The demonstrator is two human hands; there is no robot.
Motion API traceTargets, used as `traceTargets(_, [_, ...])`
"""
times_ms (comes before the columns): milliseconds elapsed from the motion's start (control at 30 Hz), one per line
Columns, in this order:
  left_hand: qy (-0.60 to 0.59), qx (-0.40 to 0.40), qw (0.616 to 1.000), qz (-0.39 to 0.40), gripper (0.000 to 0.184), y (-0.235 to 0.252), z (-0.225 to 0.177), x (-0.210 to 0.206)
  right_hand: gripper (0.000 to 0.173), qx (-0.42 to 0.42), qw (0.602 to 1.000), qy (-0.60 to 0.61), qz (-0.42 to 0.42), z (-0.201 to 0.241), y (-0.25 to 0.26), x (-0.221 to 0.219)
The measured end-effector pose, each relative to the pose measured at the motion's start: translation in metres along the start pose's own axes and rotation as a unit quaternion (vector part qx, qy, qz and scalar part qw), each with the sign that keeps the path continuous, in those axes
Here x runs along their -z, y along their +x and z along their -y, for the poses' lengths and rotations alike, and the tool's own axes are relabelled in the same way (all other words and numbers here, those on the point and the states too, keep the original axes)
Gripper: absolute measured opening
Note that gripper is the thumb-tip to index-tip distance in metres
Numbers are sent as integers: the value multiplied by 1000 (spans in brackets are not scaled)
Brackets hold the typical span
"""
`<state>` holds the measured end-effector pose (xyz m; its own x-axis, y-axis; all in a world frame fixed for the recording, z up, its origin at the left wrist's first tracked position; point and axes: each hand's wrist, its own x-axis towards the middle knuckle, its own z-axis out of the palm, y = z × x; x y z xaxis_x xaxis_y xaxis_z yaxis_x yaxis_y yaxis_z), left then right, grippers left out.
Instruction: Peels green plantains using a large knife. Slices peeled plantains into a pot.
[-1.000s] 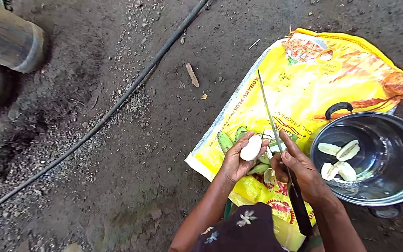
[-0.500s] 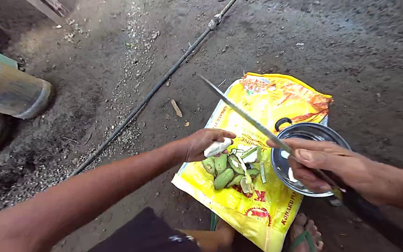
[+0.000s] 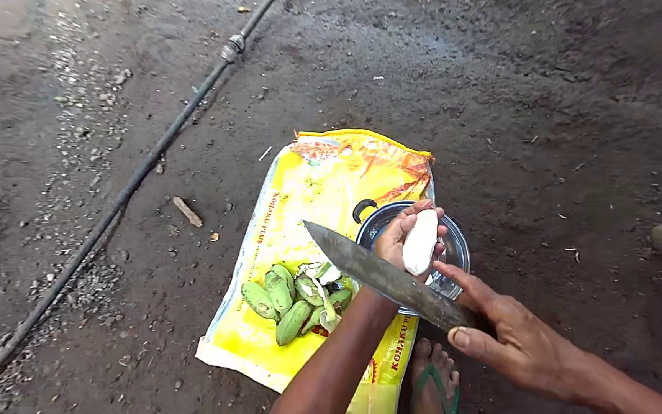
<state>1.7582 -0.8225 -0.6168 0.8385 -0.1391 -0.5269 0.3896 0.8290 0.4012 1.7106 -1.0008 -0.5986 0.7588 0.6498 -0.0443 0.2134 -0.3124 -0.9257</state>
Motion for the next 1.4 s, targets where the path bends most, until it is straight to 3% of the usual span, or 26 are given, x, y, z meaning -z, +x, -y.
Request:
traceTargets(267, [-54, -24, 993, -99, 39, -2, 25, 11, 73, 48, 990, 33, -130, -42, -6, -54])
traceTargets(500, [-16, -65, 997, -48, 38, -3, 36, 22, 72, 45, 989, 28, -137, -41, -11, -49])
traceTargets(900, [41, -106, 991, -74, 39, -17, 29, 14, 72, 57, 988, 29, -144, -33, -12, -60])
traceTargets(1100, [2, -114, 992, -57, 39, -21, 33, 13, 72, 52, 985, 70, -146, -32, -15, -65])
traceTargets(1400, [4, -162, 987, 22, 28, -20, 49, 28, 64, 41, 980, 121, -153, -36, -15, -68])
